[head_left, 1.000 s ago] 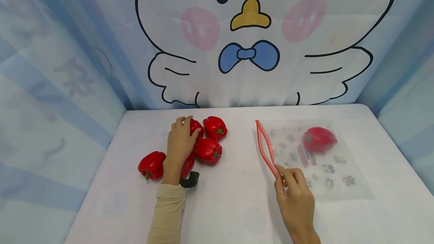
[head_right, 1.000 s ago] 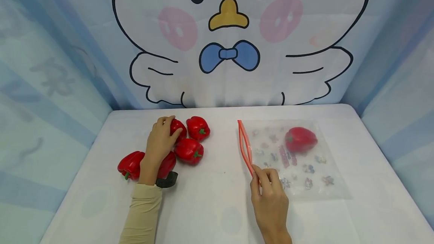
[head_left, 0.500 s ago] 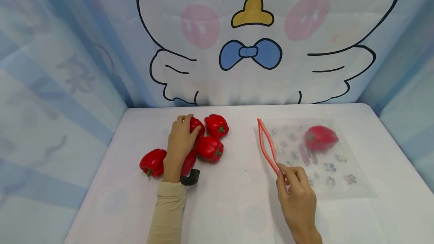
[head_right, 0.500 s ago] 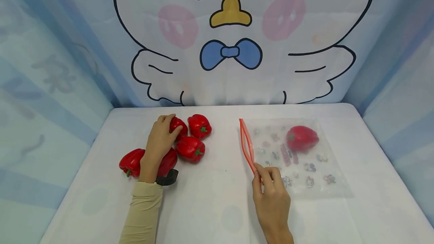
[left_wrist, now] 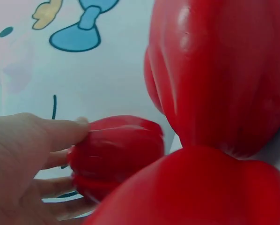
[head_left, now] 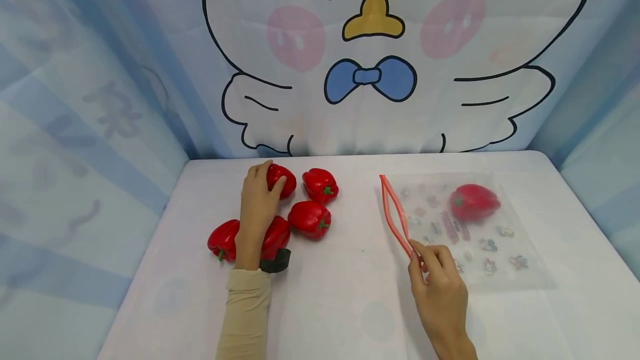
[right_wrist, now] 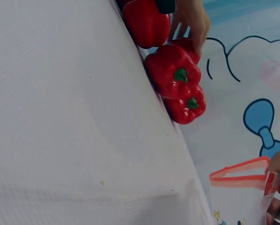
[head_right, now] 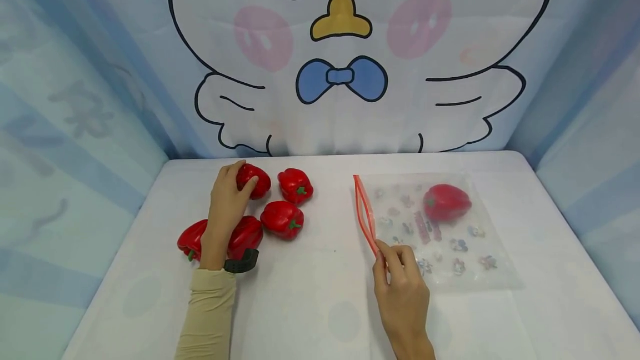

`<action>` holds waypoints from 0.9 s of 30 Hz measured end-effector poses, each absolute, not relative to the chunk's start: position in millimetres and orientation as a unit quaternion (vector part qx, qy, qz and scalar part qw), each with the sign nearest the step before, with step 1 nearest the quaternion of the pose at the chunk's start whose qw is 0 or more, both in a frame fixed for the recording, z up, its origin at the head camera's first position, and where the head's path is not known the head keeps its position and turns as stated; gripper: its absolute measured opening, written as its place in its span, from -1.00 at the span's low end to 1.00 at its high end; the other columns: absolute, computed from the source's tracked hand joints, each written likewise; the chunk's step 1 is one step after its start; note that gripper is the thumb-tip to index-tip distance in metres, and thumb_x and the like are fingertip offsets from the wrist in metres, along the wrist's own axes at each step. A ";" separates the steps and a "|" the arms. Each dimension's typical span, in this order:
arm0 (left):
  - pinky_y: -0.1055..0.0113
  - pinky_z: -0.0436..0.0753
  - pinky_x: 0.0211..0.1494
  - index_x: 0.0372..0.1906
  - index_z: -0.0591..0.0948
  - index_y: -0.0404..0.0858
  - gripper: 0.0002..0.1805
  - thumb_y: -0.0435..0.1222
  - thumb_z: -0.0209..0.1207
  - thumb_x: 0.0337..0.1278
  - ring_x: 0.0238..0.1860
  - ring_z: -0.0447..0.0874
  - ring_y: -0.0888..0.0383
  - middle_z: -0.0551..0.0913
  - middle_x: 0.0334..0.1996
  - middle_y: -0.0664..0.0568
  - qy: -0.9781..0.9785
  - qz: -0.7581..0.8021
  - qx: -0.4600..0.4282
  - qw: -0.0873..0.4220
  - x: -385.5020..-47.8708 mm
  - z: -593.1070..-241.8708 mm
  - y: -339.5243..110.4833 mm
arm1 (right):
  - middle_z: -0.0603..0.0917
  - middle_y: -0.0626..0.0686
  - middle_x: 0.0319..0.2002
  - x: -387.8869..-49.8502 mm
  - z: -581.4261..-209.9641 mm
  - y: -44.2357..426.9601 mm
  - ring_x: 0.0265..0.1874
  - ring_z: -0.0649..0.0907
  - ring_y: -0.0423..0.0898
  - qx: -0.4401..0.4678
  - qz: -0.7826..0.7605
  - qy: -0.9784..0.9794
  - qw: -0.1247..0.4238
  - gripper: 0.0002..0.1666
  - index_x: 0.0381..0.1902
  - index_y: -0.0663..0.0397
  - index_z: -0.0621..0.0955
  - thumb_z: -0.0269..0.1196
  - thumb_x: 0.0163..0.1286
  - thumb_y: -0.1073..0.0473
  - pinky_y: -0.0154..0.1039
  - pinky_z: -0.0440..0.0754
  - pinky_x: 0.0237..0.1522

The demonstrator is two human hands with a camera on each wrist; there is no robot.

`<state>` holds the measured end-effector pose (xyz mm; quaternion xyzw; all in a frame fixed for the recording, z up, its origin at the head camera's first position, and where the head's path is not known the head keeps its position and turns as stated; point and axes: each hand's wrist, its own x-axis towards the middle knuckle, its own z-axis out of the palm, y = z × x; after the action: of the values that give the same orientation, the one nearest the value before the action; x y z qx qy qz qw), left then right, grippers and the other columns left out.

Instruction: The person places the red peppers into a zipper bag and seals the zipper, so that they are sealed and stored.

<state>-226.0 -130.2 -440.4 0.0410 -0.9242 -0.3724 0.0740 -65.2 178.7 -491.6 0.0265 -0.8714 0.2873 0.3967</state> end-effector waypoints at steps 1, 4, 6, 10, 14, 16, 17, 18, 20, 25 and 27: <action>-0.19 0.62 0.36 0.58 0.32 -0.16 -0.32 -0.12 0.21 0.48 0.48 0.38 -0.19 0.39 0.48 -0.22 -0.918 -0.385 0.043 0.082 -226.6 -440.8 -130.8 | 0.64 0.04 -0.36 -64.9 -492.2 178.9 -0.55 0.53 -0.14 0.026 0.286 -0.872 0.396 -0.54 -0.08 0.14 0.81 0.44 0.04 0.56 -0.54 0.42 -0.56; -0.18 0.61 0.37 0.57 0.33 -0.19 -0.34 -0.10 0.18 0.51 0.46 0.40 -0.18 0.40 0.47 -0.21 -0.898 -0.425 0.049 0.102 -228.1 -441.9 -132.6 | 0.63 0.04 -0.36 -64.2 -493.4 179.8 -0.54 0.53 -0.15 0.025 0.287 -0.874 0.391 -0.55 -0.08 0.14 0.81 0.43 0.06 0.56 -0.54 0.42 -0.56; -0.16 0.61 0.38 0.55 0.36 -0.20 -0.36 -0.10 0.17 0.51 0.43 0.43 -0.17 0.43 0.45 -0.21 -0.881 -0.456 0.053 0.114 -228.9 -442.7 -133.7 | 0.63 0.04 -0.36 -63.9 -493.8 180.2 -0.54 0.53 -0.15 0.025 0.286 -0.875 0.389 -0.55 -0.08 0.14 0.81 0.43 0.06 0.57 -0.55 0.42 -0.56; -0.10 0.62 0.38 0.54 0.38 -0.19 -0.38 -0.09 0.16 0.52 0.38 0.46 -0.16 0.46 0.44 -0.16 -0.844 -0.519 0.059 0.118 -229.3 -443.9 -135.9 | 0.63 0.04 -0.37 -63.9 -493.9 179.9 -0.56 0.53 -0.15 0.026 0.284 -0.875 0.391 -0.55 -0.08 0.14 0.81 0.44 0.06 0.57 -0.55 0.42 -0.57; -0.08 0.64 0.36 0.54 0.39 -0.16 -0.39 -0.08 0.15 0.53 0.36 0.45 -0.13 0.45 0.47 -0.11 -0.813 -0.569 0.063 0.107 -228.1 -443.1 -135.6 | 0.64 0.05 -0.36 -64.2 -493.1 178.5 -0.56 0.54 -0.14 0.026 0.286 -0.874 0.392 -0.55 -0.08 0.14 0.81 0.44 0.06 0.57 -0.55 0.41 -0.57; -0.07 0.65 0.34 0.54 0.39 -0.15 -0.40 -0.08 0.15 0.53 0.36 0.45 -0.13 0.46 0.46 -0.10 -0.801 -0.586 0.064 0.102 -226.6 -441.0 -133.5 | 0.64 0.05 -0.36 -64.4 -493.0 177.6 -0.56 0.54 -0.14 0.025 0.287 -0.873 0.394 -0.55 -0.09 0.14 0.81 0.44 0.06 0.57 -0.55 0.41 -0.58; -0.07 0.65 0.34 0.53 0.40 -0.14 -0.41 -0.08 0.15 0.53 0.35 0.46 -0.12 0.46 0.46 -0.10 -0.795 -0.595 0.065 0.099 -225.9 -440.2 -132.1 | 0.64 0.04 -0.36 -64.4 -493.0 177.2 -0.56 0.53 -0.15 0.024 0.287 -0.873 0.394 -0.55 -0.09 0.14 0.81 0.45 0.06 0.57 -0.55 0.41 -0.58; -0.06 0.65 0.35 0.53 0.41 -0.13 -0.41 -0.08 0.15 0.53 0.34 0.48 -0.10 0.47 0.45 -0.09 -0.788 -0.605 0.065 0.096 -225.5 -439.3 -130.2 | 0.64 0.04 -0.36 -64.4 -493.2 176.9 -0.56 0.53 -0.15 0.024 0.287 -0.872 0.395 -0.55 -0.09 0.14 0.81 0.45 0.05 0.57 -0.55 0.40 -0.58; -0.03 0.66 0.35 0.51 0.42 -0.13 -0.42 -0.08 0.16 0.52 0.32 0.52 -0.08 0.48 0.44 -0.07 -0.772 -0.627 0.064 0.088 -224.6 -436.8 -126.1 | 0.64 0.05 -0.37 -64.6 -493.3 176.9 -0.56 0.53 -0.15 0.026 0.287 -0.871 0.398 -0.55 -0.10 0.14 0.81 0.45 0.05 0.57 -0.54 0.40 -0.59; 0.07 0.69 0.31 0.47 0.47 -0.12 -0.45 -0.11 0.21 0.50 0.24 0.66 -0.02 0.53 0.37 -0.06 -0.731 -0.678 0.050 0.060 -224.4 -428.5 -113.7 | 0.63 0.05 -0.37 -65.3 -492.2 178.3 -0.56 0.53 -0.14 0.025 0.287 -0.871 0.397 -0.56 -0.09 0.15 0.81 0.44 0.05 0.56 -0.53 0.41 -0.58; 0.10 0.70 0.28 0.45 0.49 -0.12 -0.47 -0.12 0.22 0.49 0.21 0.68 -0.02 0.54 0.35 -0.07 -0.718 -0.693 0.044 0.049 -224.0 -424.9 -108.4 | 0.63 0.05 -0.37 -65.5 -492.0 178.4 -0.56 0.52 -0.13 0.023 0.287 -0.871 0.397 -0.55 -0.09 0.14 0.81 0.44 0.05 0.56 -0.53 0.41 -0.58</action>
<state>-224.0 -108.4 -424.9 0.0441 -0.7182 -0.6927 0.0495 -65.5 178.4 -492.0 0.0233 -0.8714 0.2873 0.3970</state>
